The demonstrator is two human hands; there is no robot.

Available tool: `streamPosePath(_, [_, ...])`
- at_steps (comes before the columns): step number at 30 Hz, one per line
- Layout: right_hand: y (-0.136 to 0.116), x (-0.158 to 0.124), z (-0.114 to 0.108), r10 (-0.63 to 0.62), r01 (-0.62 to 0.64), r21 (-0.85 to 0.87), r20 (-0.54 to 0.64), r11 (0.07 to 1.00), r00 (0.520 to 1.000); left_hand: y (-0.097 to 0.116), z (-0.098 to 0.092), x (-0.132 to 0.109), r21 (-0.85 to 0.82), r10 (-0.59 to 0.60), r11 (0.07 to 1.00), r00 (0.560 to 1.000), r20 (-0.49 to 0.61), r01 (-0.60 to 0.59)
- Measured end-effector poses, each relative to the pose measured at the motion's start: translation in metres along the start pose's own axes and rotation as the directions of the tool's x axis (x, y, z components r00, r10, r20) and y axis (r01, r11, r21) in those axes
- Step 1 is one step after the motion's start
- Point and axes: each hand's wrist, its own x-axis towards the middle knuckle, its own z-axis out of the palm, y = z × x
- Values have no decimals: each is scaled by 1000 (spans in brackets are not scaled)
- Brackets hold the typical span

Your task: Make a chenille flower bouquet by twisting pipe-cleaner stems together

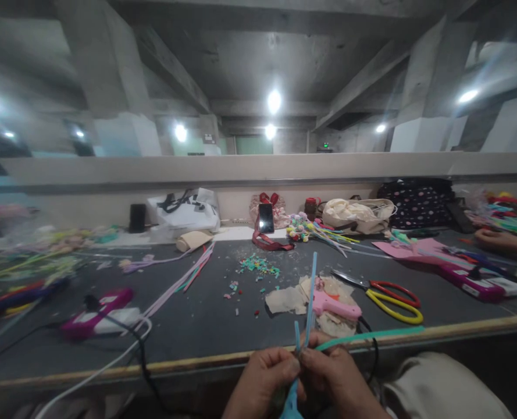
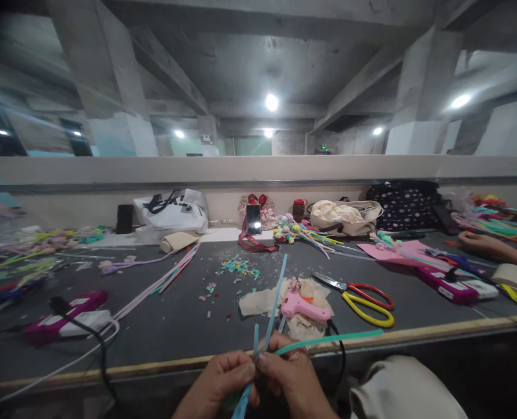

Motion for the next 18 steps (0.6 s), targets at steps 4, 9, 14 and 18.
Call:
streamPosePath(4, [6,1,-1,31,-31,120,-1,992,1000,3,0,0,-6,-36,999,996,85,37])
streamPosePath(9, [15,3,-2,23,-27,135,27,991,999,0,-4,0,-6,-56,998,992,112,57])
streamPosePath(14, [14,1,0,36,-36,112,1,993,999,-11,-12,3,-72,-79,994,992,100,87])
streamPosePath(18, [9,-1,4,45,-43,125,-12,991,999,-13,-9,2,-109,-115,987,991,67,122])
